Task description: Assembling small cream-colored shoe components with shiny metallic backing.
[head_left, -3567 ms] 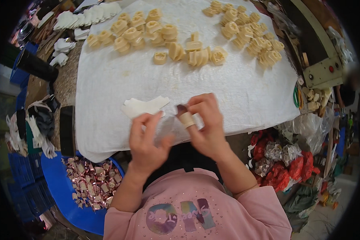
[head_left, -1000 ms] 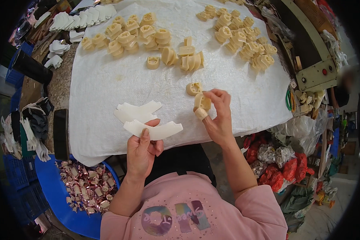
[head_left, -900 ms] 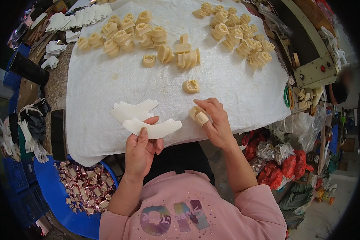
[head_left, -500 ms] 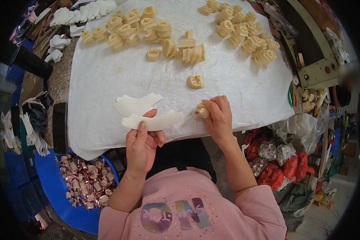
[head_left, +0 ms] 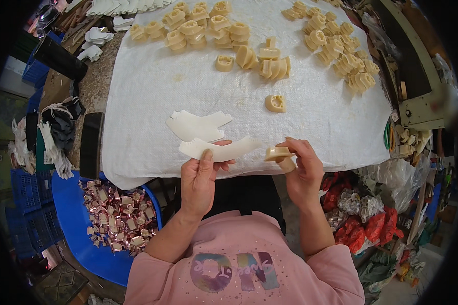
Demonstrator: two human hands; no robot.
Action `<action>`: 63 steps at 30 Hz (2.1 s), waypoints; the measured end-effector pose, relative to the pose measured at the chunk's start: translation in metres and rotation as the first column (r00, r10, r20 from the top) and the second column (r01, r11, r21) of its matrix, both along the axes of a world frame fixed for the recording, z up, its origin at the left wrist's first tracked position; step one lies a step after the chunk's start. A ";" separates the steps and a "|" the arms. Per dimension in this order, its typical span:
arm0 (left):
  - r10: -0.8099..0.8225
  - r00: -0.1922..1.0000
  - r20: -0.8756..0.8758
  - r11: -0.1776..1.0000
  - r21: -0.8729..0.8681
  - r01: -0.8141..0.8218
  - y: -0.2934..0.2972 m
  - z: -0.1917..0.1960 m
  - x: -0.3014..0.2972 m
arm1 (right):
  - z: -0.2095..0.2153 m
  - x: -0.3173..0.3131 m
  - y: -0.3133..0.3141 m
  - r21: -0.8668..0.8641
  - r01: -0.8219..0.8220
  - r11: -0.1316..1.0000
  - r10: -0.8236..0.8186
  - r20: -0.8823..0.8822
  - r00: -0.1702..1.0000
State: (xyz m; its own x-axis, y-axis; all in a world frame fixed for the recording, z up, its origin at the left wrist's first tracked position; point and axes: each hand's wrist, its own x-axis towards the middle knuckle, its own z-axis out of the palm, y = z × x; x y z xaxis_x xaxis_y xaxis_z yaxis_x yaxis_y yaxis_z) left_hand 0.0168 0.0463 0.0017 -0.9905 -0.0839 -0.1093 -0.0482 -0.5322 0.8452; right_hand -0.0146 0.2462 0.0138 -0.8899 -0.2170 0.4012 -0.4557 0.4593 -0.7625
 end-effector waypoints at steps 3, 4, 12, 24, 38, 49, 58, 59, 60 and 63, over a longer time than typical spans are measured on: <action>-0.019 0.999 -0.042 1.000 -0.018 0.018 0.000 0.003 0.000 | 0.022 0.003 -0.024 -0.171 -0.076 0.982 0.066 -0.064 0.996; -0.008 0.998 -0.057 1.000 -0.012 0.007 0.003 0.004 0.000 | 0.023 0.004 -0.030 -0.202 -0.140 0.969 0.114 -0.137 0.984; -0.121 0.993 -0.015 0.991 -0.052 0.120 0.004 0.025 0.010 | 0.006 0.004 -0.056 -0.250 -0.269 0.930 0.167 -0.366 0.916; -0.164 0.984 0.069 0.978 -0.117 0.171 0.000 0.023 0.016 | 0.002 0.003 -0.055 -0.217 -0.278 0.936 0.178 -0.393 0.902; -0.138 0.979 -0.151 0.827 -0.562 0.030 -0.004 0.030 0.008 | -0.008 -0.010 -0.061 -0.077 -0.045 0.996 0.000 -0.498 0.867; 0.008 0.972 -0.235 0.715 -0.678 -0.170 -0.008 0.031 0.003 | 0.034 -0.001 -0.054 0.404 -0.024 0.915 0.134 -0.244 0.960; -0.141 0.881 -0.452 0.416 -0.834 -0.362 -0.005 0.024 0.000 | 0.019 -0.006 -0.053 0.385 -0.073 0.920 0.193 -0.282 0.940; -0.151 0.892 -0.425 0.421 -0.845 -0.331 -0.004 0.027 0.001 | 0.018 -0.007 -0.051 0.381 -0.073 0.922 0.191 -0.281 0.941; -0.162 0.903 -0.397 0.425 -0.854 -0.299 -0.004 0.029 0.002 | 0.017 -0.010 -0.048 0.334 -0.124 0.935 0.204 -0.217 0.955; -0.105 0.964 -0.245 0.659 -0.743 -0.117 -0.010 0.026 0.006 | 0.010 -0.012 -0.042 0.185 -0.203 0.962 0.233 -0.163 0.959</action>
State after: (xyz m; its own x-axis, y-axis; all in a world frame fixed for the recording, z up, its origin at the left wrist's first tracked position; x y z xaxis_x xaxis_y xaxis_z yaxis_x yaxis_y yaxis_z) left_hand 0.0232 0.0358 0.0278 -0.9711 -0.0325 0.2366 0.2180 0.2838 0.9338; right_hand -0.0261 0.2039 0.0241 -0.7291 -0.4742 0.4935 -0.6822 0.4454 -0.5799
